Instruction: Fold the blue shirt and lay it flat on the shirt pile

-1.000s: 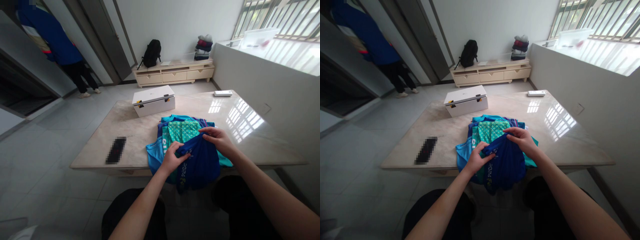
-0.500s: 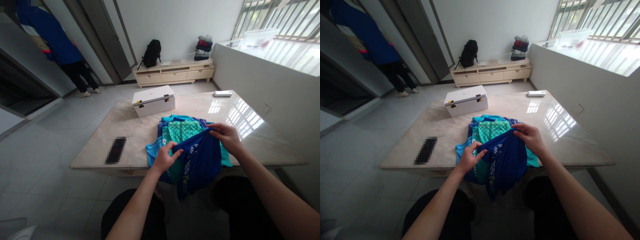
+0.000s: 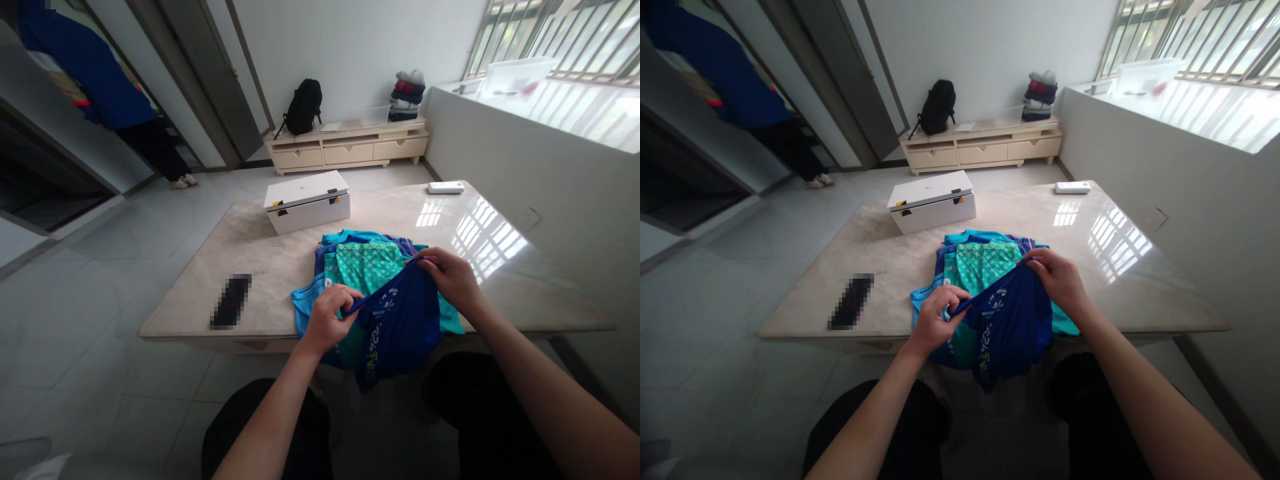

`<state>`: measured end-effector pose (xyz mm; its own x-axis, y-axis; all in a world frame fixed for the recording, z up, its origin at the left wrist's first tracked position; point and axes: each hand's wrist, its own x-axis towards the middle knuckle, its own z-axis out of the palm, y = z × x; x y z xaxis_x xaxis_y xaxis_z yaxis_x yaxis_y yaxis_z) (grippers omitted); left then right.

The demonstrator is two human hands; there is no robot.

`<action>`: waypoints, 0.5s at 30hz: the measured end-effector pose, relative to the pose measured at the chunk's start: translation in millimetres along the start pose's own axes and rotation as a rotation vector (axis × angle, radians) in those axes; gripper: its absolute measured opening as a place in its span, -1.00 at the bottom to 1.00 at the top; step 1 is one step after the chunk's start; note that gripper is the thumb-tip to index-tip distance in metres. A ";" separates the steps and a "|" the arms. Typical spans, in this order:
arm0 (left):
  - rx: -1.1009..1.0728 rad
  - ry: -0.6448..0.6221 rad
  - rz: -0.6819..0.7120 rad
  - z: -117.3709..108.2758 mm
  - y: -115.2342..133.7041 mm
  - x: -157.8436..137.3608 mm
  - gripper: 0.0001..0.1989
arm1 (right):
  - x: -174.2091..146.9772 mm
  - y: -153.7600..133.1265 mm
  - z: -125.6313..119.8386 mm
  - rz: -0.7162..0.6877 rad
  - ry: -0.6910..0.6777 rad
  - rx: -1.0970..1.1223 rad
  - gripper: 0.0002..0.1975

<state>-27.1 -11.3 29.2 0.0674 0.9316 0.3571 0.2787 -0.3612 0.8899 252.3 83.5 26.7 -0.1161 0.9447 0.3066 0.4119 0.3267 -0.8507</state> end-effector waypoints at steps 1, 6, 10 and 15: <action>0.023 -0.020 0.012 -0.4 1.3 -0.8 -0.67 | 0.0 1.9 0.0 0.005 0.011 -0.034 -0.76; 0.153 -0.149 0.069 -13.2 15.3 -3.6 -0.78 | -0.4 -8.8 -2.3 -0.009 0.023 0.039 -0.73; 0.196 -0.180 0.014 -32.8 28.2 -6.6 -0.82 | -6.4 -34.7 -12.0 -0.006 0.016 0.203 -0.73; 0.316 -0.108 -0.042 -56.7 39.9 -18.3 -0.85 | -27.7 -64.1 -36.8 0.041 -0.024 0.378 -0.72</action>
<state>-71.6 -45.0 74.3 0.1458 0.9505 0.2745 0.5657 -0.3077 0.7650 262.4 35.3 88.5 -0.1296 0.9560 0.2632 0.0546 0.2719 -0.9608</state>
